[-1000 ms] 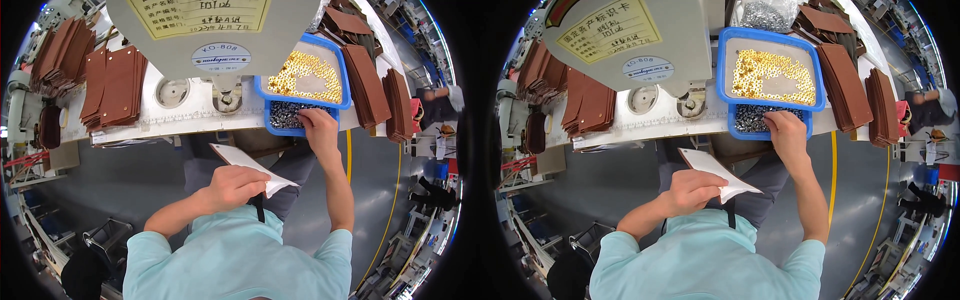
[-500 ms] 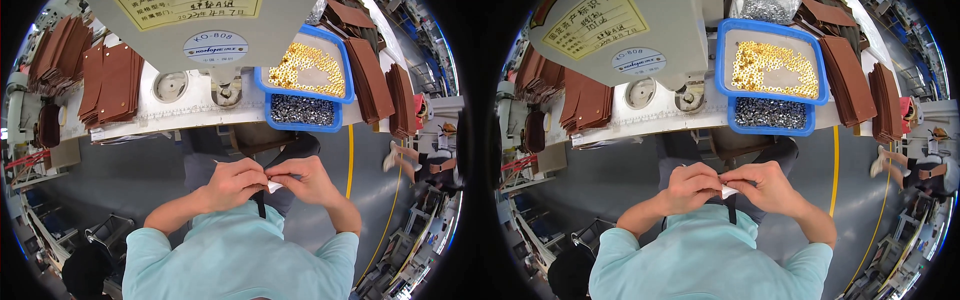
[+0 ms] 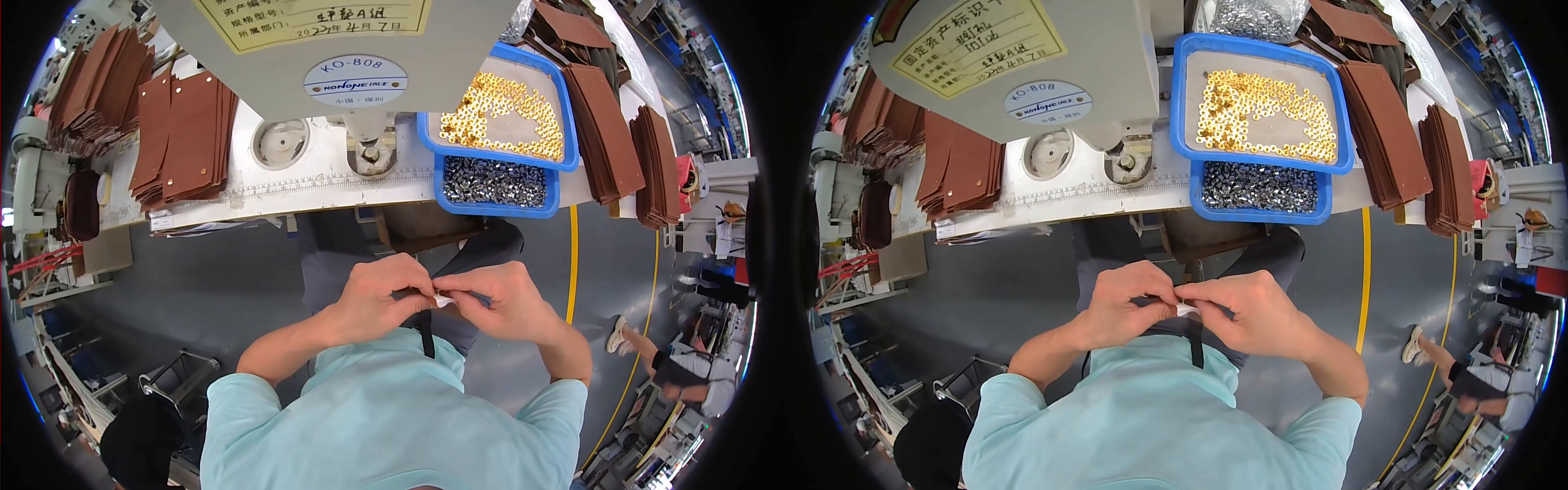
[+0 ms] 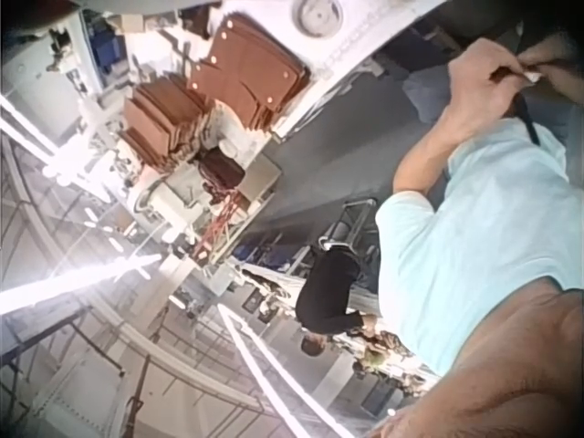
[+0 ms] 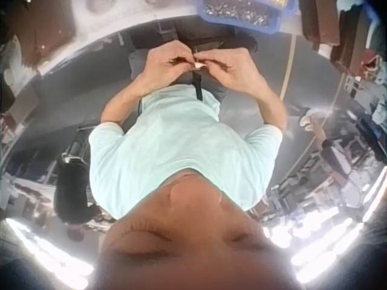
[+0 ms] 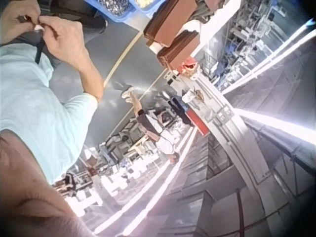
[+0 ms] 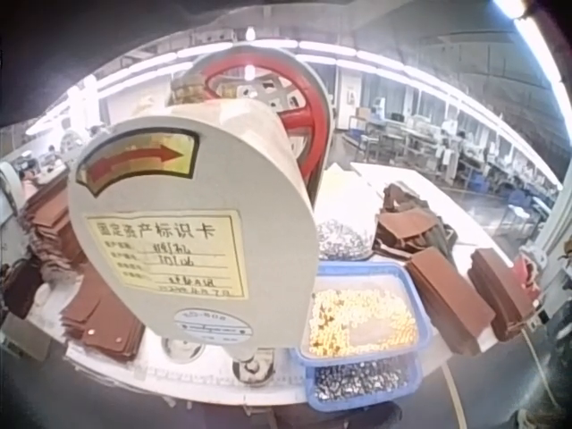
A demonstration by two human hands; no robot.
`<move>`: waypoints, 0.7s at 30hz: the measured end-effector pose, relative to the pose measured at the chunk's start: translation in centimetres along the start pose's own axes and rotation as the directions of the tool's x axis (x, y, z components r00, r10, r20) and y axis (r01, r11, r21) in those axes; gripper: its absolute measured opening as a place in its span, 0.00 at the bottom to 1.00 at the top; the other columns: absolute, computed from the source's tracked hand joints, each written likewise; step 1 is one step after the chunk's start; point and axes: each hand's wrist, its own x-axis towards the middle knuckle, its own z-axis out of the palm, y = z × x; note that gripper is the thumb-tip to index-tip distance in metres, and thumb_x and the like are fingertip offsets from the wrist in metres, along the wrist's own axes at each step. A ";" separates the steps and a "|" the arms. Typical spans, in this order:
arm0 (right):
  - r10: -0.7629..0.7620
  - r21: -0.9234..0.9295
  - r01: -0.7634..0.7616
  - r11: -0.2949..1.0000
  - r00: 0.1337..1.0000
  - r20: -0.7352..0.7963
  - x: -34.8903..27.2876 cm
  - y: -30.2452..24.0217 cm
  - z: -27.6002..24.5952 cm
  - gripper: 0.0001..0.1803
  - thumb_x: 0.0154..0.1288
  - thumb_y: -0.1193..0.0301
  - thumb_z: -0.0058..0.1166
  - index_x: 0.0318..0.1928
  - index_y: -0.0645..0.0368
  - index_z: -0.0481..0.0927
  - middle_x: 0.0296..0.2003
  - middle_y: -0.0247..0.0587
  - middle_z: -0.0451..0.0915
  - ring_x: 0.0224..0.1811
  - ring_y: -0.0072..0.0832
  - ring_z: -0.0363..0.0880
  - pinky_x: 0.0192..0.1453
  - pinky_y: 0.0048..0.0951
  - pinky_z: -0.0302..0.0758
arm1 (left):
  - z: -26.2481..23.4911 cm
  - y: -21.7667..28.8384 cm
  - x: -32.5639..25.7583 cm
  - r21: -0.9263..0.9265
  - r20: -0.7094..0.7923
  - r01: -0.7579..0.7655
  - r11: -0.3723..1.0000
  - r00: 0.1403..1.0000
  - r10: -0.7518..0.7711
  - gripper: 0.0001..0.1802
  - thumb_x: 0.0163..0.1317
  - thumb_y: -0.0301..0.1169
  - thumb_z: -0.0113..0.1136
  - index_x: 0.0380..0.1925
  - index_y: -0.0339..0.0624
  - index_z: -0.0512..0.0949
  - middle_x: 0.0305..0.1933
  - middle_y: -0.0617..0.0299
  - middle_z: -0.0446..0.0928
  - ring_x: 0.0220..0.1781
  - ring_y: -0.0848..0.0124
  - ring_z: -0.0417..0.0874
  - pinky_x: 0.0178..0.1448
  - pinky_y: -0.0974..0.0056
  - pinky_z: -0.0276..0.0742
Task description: Attaching metal hardware to leather pieces using a manual press machine.
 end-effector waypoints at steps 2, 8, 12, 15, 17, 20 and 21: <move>-0.173 -0.049 0.170 0.984 0.982 -0.080 0.0 -0.2 -0.1 0.13 0.61 0.75 0.68 0.47 0.61 0.87 0.34 0.44 0.89 0.31 0.38 0.89 0.35 0.30 0.83 | -0.2 0.7 0.1 -0.084 0.009 0.107 0.991 0.994 -0.107 0.08 0.55 0.20 0.73 0.35 0.39 0.85 0.37 0.61 0.83 0.34 0.71 0.85 0.38 0.67 0.82; -0.232 -0.142 0.221 0.965 0.971 -0.062 0.3 0.9 0.4 0.18 0.53 0.72 0.75 0.44 0.60 0.86 0.31 0.41 0.87 0.31 0.37 0.87 0.35 0.32 0.83 | 0.1 1.2 -0.4 -0.179 0.079 0.353 0.918 0.935 -0.345 0.06 0.60 0.18 0.69 0.38 0.35 0.86 0.42 0.58 0.85 0.39 0.72 0.87 0.43 0.68 0.86; -0.274 -0.122 0.261 0.958 0.956 -0.104 0.5 1.4 0.9 0.20 0.52 0.72 0.75 0.47 0.60 0.85 0.30 0.40 0.87 0.31 0.35 0.87 0.34 0.31 0.82 | -0.2 1.9 -0.4 -0.117 0.116 0.390 0.913 0.919 -0.378 0.08 0.62 0.21 0.67 0.42 0.34 0.85 0.42 0.57 0.85 0.44 0.68 0.89 0.51 0.65 0.87; -0.248 -0.086 0.238 0.967 0.961 -0.126 0.5 1.6 1.5 0.21 0.54 0.75 0.74 0.50 0.57 0.84 0.32 0.38 0.87 0.33 0.34 0.87 0.36 0.31 0.82 | -0.2 1.4 -0.5 -0.160 0.123 0.387 0.908 0.921 -0.370 0.11 0.63 0.21 0.66 0.46 0.35 0.84 0.44 0.56 0.85 0.45 0.67 0.89 0.55 0.63 0.87; -0.211 -0.005 0.216 0.976 0.949 -0.235 0.6 1.8 2.1 0.25 0.54 0.79 0.71 0.54 0.55 0.83 0.33 0.36 0.86 0.34 0.34 0.84 0.38 0.33 0.80 | 0.5 2.2 -0.2 -0.223 0.056 0.393 0.892 0.919 -0.391 0.13 0.63 0.21 0.66 0.48 0.36 0.83 0.44 0.56 0.85 0.46 0.66 0.89 0.57 0.62 0.86; -0.274 -0.108 0.258 0.960 0.942 -0.192 0.6 2.1 2.4 0.27 0.53 0.82 0.68 0.56 0.55 0.82 0.33 0.35 0.85 0.34 0.35 0.81 0.40 0.34 0.79 | 0.2 3.2 0.9 -0.231 0.063 0.392 0.891 0.919 -0.388 0.20 0.63 0.25 0.69 0.56 0.39 0.81 0.47 0.56 0.86 0.50 0.64 0.90 0.60 0.61 0.85; -0.309 -0.129 0.289 0.949 0.931 -0.192 0.6 2.0 2.7 0.28 0.52 0.82 0.68 0.56 0.57 0.81 0.33 0.35 0.84 0.33 0.34 0.79 0.39 0.35 0.78 | 0.1 3.1 0.9 -0.120 0.147 0.416 0.902 0.906 -0.398 0.22 0.62 0.27 0.71 0.57 0.40 0.81 0.48 0.56 0.86 0.50 0.65 0.90 0.59 0.61 0.85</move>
